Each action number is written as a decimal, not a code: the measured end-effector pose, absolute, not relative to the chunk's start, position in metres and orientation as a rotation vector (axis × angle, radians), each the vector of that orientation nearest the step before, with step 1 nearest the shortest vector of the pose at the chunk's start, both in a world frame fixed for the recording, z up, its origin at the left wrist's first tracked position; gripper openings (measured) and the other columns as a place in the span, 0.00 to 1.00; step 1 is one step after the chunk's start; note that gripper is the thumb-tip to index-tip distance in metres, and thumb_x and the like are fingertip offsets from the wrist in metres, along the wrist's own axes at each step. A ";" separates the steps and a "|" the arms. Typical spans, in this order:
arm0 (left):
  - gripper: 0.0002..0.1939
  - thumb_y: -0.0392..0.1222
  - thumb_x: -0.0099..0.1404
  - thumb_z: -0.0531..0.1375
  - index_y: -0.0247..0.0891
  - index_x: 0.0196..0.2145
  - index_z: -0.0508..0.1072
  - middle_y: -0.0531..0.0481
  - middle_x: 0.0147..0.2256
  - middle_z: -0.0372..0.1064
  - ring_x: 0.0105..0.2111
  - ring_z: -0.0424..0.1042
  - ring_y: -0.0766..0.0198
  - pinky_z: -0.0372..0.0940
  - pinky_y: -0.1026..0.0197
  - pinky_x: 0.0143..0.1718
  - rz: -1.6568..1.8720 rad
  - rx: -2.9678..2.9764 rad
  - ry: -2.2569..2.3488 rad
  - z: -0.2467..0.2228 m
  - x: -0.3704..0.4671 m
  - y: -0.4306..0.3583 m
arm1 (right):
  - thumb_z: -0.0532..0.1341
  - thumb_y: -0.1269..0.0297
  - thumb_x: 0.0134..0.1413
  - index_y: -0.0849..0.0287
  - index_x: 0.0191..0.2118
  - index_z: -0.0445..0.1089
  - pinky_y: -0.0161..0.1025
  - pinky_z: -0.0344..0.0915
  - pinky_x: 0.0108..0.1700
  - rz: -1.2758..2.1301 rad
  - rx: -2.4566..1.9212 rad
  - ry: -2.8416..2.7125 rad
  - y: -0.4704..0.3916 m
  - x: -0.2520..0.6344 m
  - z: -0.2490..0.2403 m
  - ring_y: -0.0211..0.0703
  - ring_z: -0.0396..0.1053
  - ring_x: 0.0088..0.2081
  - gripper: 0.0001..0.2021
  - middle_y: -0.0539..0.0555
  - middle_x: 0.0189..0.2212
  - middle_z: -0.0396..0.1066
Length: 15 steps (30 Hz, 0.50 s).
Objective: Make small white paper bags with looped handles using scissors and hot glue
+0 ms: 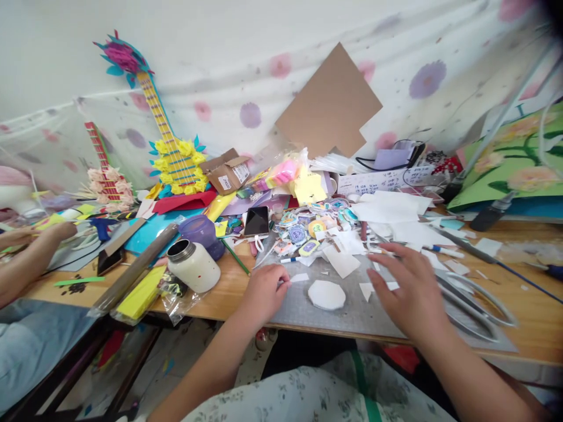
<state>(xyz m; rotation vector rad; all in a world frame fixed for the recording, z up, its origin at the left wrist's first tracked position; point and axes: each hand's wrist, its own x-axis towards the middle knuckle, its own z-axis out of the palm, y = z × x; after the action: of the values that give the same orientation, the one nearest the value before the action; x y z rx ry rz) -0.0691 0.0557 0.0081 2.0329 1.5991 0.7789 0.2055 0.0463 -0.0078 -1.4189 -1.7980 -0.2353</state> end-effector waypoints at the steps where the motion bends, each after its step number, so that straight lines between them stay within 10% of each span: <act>1: 0.04 0.35 0.55 0.59 0.41 0.24 0.68 0.52 0.27 0.68 0.31 0.66 0.59 0.58 0.58 0.36 0.794 2.009 1.581 0.011 -0.068 0.054 | 0.56 0.62 0.55 0.61 0.41 0.74 0.52 0.58 0.56 -0.180 -1.409 -1.851 0.047 0.199 -0.008 0.56 0.63 0.51 0.13 0.63 0.48 0.68; 7: 0.07 0.42 0.58 0.57 0.40 0.25 0.62 0.54 0.24 0.68 0.26 0.67 0.64 0.58 0.64 0.27 0.930 1.745 1.462 0.019 -0.063 0.047 | 0.59 0.66 0.48 0.65 0.42 0.75 0.62 0.53 0.57 0.054 -1.566 -1.824 0.074 0.222 -0.013 0.67 0.60 0.55 0.15 0.67 0.53 0.66; 15: 0.07 0.39 0.54 0.60 0.38 0.24 0.63 0.57 0.22 0.60 0.23 0.59 0.68 0.54 0.66 0.25 1.011 1.564 1.265 0.015 -0.044 0.045 | 0.59 0.56 0.50 0.56 0.38 0.76 0.50 0.61 0.53 0.384 -1.545 -1.445 0.080 0.256 -0.014 0.53 0.67 0.52 0.13 0.58 0.53 0.68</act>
<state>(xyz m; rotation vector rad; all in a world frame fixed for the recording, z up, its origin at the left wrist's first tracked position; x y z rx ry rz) -0.0444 0.0450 0.0147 1.5636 1.2646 1.0107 0.2561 0.0805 -0.0144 -1.5452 -1.4449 0.3837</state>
